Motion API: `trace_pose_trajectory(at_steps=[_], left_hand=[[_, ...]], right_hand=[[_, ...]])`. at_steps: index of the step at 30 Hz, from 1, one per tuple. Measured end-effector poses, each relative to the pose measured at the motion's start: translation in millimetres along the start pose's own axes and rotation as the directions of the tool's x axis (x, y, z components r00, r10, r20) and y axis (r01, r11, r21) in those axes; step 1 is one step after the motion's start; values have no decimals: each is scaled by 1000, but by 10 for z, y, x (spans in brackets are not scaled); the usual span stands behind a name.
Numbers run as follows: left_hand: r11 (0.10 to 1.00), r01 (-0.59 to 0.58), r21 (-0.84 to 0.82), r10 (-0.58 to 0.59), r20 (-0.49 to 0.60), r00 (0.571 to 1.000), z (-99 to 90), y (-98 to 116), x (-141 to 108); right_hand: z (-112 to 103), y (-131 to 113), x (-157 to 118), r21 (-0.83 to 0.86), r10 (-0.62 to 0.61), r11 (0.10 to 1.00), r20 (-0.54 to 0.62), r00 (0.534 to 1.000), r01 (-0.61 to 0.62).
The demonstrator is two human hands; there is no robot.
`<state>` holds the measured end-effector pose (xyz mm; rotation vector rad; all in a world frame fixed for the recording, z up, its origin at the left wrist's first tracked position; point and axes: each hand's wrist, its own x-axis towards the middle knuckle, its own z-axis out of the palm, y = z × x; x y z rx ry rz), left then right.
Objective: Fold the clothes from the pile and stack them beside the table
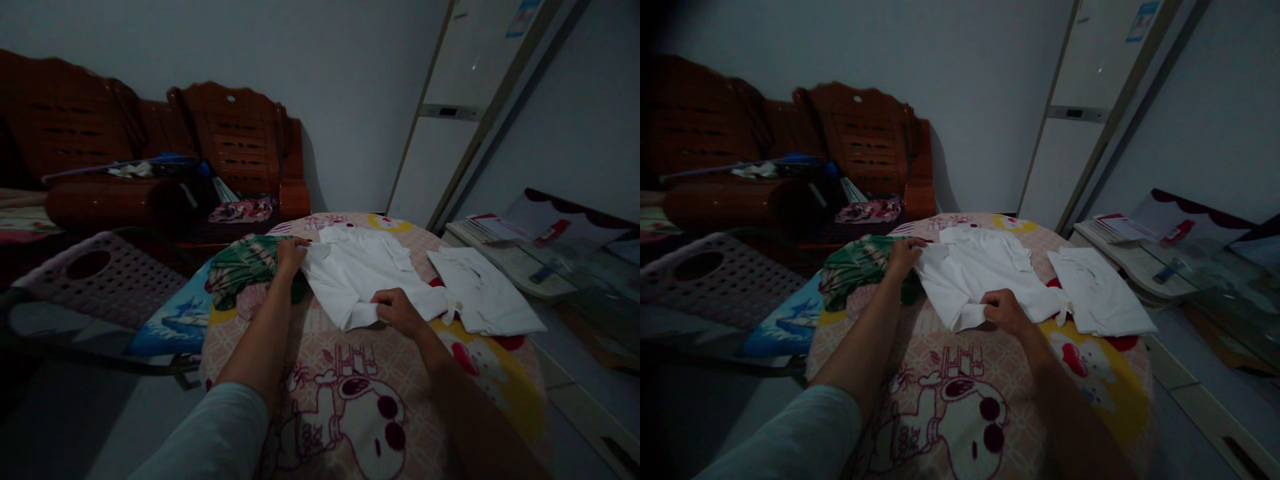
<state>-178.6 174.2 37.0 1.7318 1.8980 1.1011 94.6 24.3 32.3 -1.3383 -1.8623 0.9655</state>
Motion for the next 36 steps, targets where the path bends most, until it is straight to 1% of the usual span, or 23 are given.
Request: trace_pose_trajectory(at_steps=[2, 3, 6, 8, 11, 15, 19, 21, 22, 24, 28, 32, 33, 36], left_hand=[[999, -1, 42, 0, 23, 1000, -74, -3, 7], [998, -9, 64, 6, 40, 999, -99, -3, 13], [987, -72, 141, 57, 106, 993, -116, 3, 28], [976, -118, 184, 85, 176, 981, -95, 13, 27], [965, -143, 222, 81, 269, 960, -57, 29, 5], [954, -155, 258, 75, 298, 952, -48, 36, -14], [935, -191, 299, 100, 294, 951, -79, 25, 9], [936, -205, 286, 112, 310, 944, -77, 29, 19], [939, -211, 272, 118, 322, 939, -66, 37, 21], [941, -228, 251, 140, 326, 935, -27, 68, 13], [941, -230, 249, 167, 251, 954, 87, 162, -46], [959, -193, 207, 120, 319, 940, 190, 212, -144], [963, -169, 210, 97, 315, 944, 217, 214, -170], [957, -111, 268, 49, 228, 972, 308, 217, -246]], right_hand=[[-91, -21, -25, 167, 91, 981, 46, 995, -97], [-115, -33, -39, 212, 115, 968, 94, 989, -133], [-88, -60, -66, 231, 115, 955, 295, 949, -187], [-13, -62, -67, 200, 87, 962, 422, 902, -186], [96, -45, -59, 146, 87, 970, 547, 833, -197], [172, -30, -69, 124, 147, 946, 660, 737, -300], [233, -34, -75, 158, 135, 909, 764, 630, -386], [263, -32, -69, 157, 133, 891, 806, 577, -425], [275, -30, -65, 154, 134, 885, 819, 558, -439], [288, -29, -58, 153, 139, 879, 823, 551, -451], [281, -45, -54, 154, 152, 878, 808, 569, -453], [270, -69, -54, 143, 170, 877, 800, 576, -458], [270, -72, -53, 143, 171, 877, 799, 577, -459], [276, -68, -51, 146, 172, 874, 799, 577, -463]])
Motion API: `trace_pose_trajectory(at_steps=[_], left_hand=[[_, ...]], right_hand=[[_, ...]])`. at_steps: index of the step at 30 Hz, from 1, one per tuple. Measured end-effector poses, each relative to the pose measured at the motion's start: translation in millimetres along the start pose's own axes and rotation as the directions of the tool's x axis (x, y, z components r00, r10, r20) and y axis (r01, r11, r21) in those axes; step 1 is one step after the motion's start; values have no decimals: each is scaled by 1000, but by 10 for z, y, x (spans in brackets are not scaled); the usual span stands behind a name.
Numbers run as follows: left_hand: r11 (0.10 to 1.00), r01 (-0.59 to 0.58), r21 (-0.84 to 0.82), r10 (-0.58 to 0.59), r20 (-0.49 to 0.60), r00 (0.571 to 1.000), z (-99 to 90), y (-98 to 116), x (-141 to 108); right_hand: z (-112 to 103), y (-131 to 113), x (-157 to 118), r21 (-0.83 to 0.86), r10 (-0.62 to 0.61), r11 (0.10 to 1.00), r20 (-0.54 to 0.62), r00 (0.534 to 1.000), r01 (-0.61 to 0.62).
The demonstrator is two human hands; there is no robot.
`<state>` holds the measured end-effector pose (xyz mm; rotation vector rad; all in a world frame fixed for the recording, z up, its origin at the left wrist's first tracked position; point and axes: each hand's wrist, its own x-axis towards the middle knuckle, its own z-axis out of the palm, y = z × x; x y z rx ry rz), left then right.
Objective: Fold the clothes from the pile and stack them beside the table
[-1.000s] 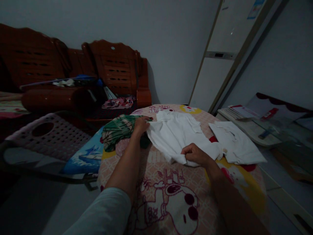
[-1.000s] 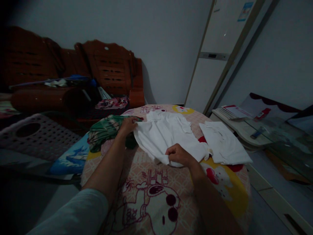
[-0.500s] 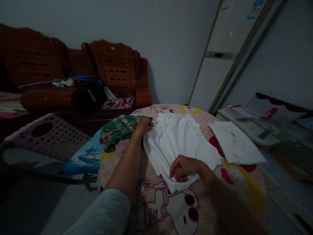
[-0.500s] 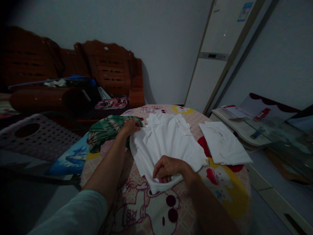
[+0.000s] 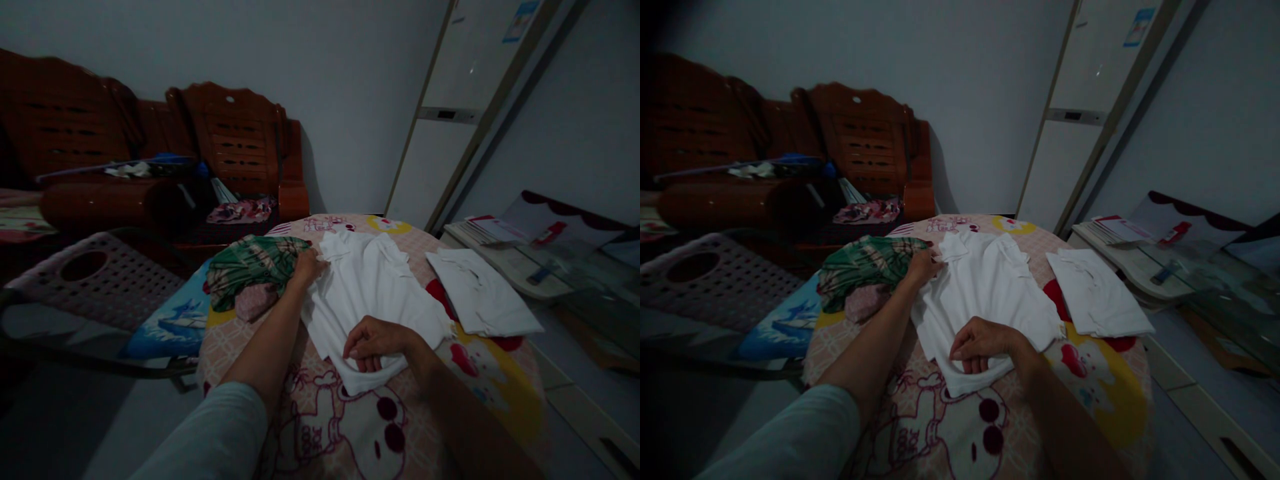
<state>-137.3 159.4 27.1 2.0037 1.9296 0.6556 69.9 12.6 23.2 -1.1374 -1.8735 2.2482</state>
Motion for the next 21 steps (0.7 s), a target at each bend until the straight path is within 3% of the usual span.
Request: trace_pose_trajectory(at_steps=[5, 14, 21], left_hand=[[991, -21, 132, 22, -7, 1000, 127, 52, -22], [993, -14, 120, 7, 58, 998, 161, -40, 75], [995, -19, 99, 26, -71, 997, 200, -4, 19]], right_hand=[[-13, 25, 16, 0, -18, 1000, 11, 1000, 18], [-25, 50, 42, 5, -19, 1000, 12, 1000, 19], [-12, 40, 47, 9, -16, 1000, 9, 1000, 16]])
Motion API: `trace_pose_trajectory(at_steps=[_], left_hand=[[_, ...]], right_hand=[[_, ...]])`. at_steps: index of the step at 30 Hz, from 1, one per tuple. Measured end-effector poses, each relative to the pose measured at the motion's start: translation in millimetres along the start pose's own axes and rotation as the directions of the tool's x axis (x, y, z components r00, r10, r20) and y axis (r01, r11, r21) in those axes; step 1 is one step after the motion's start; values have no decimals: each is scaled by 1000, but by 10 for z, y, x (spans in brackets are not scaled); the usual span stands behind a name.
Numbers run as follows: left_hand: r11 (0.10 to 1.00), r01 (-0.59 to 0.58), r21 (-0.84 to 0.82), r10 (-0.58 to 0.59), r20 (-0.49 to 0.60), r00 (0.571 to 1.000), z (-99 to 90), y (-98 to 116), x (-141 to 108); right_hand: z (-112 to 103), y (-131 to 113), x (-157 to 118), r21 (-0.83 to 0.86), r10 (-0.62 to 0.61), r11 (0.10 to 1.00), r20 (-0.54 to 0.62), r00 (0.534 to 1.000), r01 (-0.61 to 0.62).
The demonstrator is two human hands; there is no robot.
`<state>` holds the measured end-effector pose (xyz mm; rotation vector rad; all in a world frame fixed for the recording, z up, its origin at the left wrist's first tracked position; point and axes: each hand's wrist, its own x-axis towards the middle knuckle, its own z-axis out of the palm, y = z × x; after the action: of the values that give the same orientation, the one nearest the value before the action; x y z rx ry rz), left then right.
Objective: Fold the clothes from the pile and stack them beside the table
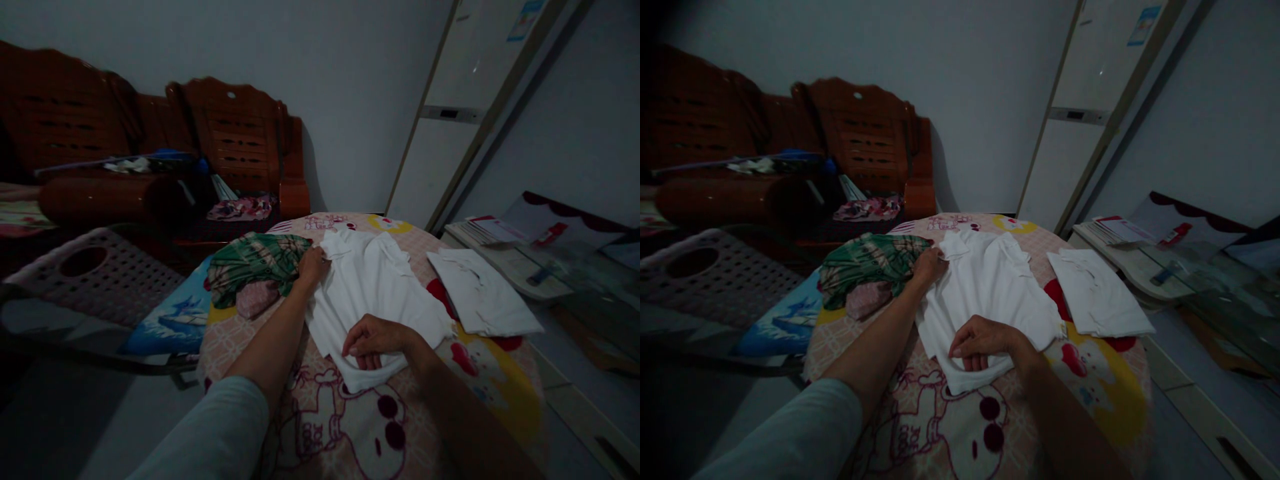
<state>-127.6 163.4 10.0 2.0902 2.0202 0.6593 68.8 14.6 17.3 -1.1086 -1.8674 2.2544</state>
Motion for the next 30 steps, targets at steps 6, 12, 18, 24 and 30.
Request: trace_pose_trajectory(at_steps=[6, 12, 18, 24, 30], left_hand=[[999, -42, 21, 42, 12, 999, 34, -53, 43], [994, -69, -90, 68, -16, 998, -49, -95, 99], [987, -25, -161, -31, -338, 941, -499, -203, 149], [993, 72, -88, -94, -282, 955, -652, -363, 129], [999, -10, -49, 0, -205, 979, -486, -210, 145]], right_hand=[[-2, 2, 3, 2, -2, 1000, -6, 1000, 2], [-6, 9, 2, -1, -2, 1000, -8, 1000, 2], [-6, 22, -1, 6, -13, 1000, -9, 1000, 13], [-15, 29, 9, -3, -12, 1000, -5, 1000, 12], [-8, 21, 9, -12, -16, 1000, -6, 1000, 16]])
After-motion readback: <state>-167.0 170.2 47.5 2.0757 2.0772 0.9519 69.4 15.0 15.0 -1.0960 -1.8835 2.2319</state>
